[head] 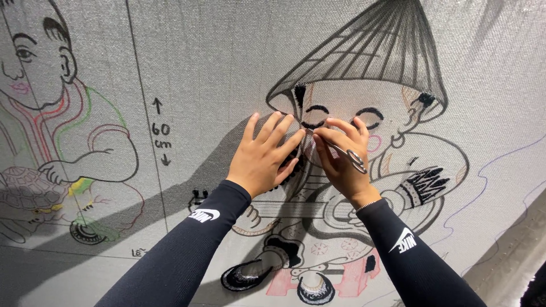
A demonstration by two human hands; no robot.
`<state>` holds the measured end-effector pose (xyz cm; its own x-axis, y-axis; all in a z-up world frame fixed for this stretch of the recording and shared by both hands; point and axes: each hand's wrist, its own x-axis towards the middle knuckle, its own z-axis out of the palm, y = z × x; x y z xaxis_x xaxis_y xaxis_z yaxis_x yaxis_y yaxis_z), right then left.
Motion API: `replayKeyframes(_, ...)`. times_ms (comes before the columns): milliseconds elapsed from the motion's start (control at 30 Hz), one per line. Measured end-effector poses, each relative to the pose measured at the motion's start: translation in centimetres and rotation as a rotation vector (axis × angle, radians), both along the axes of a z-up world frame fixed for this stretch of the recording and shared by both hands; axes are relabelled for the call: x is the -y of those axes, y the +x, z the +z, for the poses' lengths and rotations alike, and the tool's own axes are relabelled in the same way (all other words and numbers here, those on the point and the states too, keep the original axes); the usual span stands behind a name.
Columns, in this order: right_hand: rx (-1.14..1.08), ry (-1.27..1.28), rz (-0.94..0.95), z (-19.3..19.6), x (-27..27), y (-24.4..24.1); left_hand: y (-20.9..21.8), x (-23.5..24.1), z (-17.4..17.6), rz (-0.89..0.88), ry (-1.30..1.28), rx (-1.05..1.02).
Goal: The recorder is using a tufting gun and scissors to create and trim details on a rug with a cartoon design.
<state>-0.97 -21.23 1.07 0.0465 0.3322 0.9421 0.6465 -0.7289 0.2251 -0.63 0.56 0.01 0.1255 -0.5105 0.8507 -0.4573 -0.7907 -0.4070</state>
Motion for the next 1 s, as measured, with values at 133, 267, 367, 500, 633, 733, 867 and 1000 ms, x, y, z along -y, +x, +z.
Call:
replayKeyframes(133, 0.008, 0.021, -0.01, -0.1, -0.2, 0.2, -0.2, -0.2, 0.0, -0.002, 0.006, -0.024)
replayKeyframes(267, 0.023, 0.016, 0.014, -0.3, 0.3, 0.3, 0.0, 0.0, -0.2, 0.02, 0.01, -0.023)
replayKeyframes(367, 0.053, 0.078, 0.089, -0.4, 0.7, 0.4, 0.1, 0.2, -0.3, 0.046, 0.015, -0.031)
replayKeyframes(500, 0.047, 0.057, 0.087, -0.1, 0.7, 0.2, 0.2, 0.5, -0.4, 0.079, 0.009, -0.011)
replayKeyframes(633, 0.035, 0.048, 0.068, 0.3, 0.4, 0.1, 0.3, 0.6, -0.5, 0.073, -0.001, -0.012)
replayKeyframes(733, 0.029, 0.033, 0.038, 0.4, 0.4, -0.1, 0.3, 0.6, -0.4, 0.08, 0.012, -0.01)
replayKeyframes(867, 0.017, 0.052, 0.077, 0.3, 0.8, 0.0, 0.3, 0.9, -0.4, 0.064, -0.007, -0.002)
replayKeyframes(1000, 0.025, 0.054, 0.098, 0.5, 0.6, -0.1, 0.3, 0.9, -0.4, 0.057, -0.016, 0.01)
